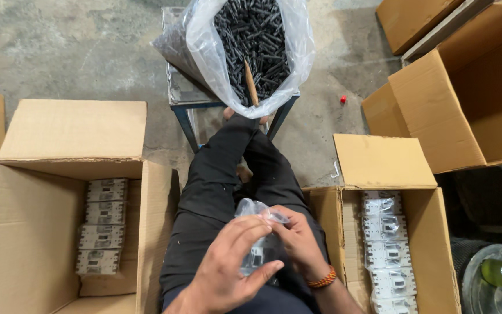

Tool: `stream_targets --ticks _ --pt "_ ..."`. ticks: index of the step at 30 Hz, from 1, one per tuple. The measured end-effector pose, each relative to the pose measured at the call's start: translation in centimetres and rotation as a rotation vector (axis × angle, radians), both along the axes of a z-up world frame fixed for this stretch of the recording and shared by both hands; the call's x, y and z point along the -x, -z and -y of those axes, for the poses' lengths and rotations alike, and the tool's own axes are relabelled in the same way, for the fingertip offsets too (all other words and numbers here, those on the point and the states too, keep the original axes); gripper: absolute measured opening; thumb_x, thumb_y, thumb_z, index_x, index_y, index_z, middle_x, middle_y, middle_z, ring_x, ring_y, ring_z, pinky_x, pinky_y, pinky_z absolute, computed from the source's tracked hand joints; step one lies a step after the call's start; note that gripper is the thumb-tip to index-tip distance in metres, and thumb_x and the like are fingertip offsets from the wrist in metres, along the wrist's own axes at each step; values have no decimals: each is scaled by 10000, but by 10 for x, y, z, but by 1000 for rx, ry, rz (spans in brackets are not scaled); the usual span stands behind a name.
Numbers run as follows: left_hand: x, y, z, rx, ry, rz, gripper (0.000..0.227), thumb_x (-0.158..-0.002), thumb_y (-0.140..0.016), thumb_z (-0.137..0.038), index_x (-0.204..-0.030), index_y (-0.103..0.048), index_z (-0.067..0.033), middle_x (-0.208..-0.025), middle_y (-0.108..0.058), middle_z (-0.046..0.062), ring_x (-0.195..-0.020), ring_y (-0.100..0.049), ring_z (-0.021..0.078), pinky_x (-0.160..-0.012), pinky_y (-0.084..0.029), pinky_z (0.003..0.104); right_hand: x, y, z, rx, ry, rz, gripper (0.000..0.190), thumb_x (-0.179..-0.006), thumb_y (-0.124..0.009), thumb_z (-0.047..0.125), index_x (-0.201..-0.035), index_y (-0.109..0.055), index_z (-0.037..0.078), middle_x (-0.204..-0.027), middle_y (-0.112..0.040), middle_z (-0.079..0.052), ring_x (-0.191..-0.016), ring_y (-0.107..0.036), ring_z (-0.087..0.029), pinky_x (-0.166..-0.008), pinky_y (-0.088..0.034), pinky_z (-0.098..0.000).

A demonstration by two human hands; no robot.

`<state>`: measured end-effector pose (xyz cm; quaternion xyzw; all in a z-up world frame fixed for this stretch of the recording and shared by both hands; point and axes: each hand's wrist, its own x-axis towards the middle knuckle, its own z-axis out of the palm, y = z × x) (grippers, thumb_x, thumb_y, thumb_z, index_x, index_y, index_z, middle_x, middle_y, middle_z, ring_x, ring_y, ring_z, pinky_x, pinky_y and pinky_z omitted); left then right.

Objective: The person sits on a stool and repeatedly takes white electrical components from a cardboard box. They remove each component from its plastic wrapper, insert a small black pin into a slot using a wooden stick, and then place the component back into the wrapper. The wrapped components are then placed into a second cardboard box.

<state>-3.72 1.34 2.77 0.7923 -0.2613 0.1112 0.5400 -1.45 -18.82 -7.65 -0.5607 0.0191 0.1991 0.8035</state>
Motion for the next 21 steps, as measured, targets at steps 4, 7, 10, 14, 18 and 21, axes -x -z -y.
stream_targets --ticks 4,7,10,14,18,21 --pt "-3 5 -3 -375 10 36 645 -829 -784 -317 -1322 -559 32 -1299 -608 228 -1246 -558 380 -1064 -400 488 -2 1 -14 -60 116 -170 234 -1060 -581 175 -1106 -700 -22 -963 -739 -60 -850 -665 -87 -766 -532 -263" --pt "-8 7 -2 -500 10 -85 656 -813 -776 -382 -1304 -581 9 -1247 -636 174 -1215 -569 330 -1037 -362 492 -6 -4 -17 -104 153 -259 231 -1020 -576 196 -1172 -670 49 -925 -734 -63 -800 -670 -101 -720 -534 -281" --pt "-20 14 -8 -543 37 -377 576 -813 -778 -413 -1263 -642 -80 -1140 -681 104 -1134 -616 286 -1010 -390 441 -6 -10 -21 39 72 -84 244 -1059 -592 175 -1223 -669 11 -975 -735 -64 -864 -664 -98 -777 -535 -279" --pt "-38 37 -21 -476 -54 -748 451 -762 -809 -383 -1138 -764 -137 -978 -768 64 -951 -735 210 -874 -540 329 4 -22 -15 259 -91 198 326 -982 -710 173 -1249 -643 -2 -1170 -675 -42 -1042 -642 -86 -878 -547 -281" --pt "-33 73 -25 -42 -100 -1041 319 -772 -850 -207 -1022 -803 -15 -875 -827 88 -798 -737 148 -737 -565 283 10 -29 -4 346 -158 84 428 -880 -795 190 -1253 -637 49 -1065 -732 -7 -968 -678 -55 -859 -565 -249" --pt "-16 98 -18 362 -241 -1229 311 -821 -804 -82 -1091 -761 67 -945 -773 99 -831 -681 135 -754 -528 297 11 -26 -4 365 -91 28 388 -887 -805 179 -1210 -667 16 -1010 -736 -15 -900 -667 -69 -810 -563 -257"
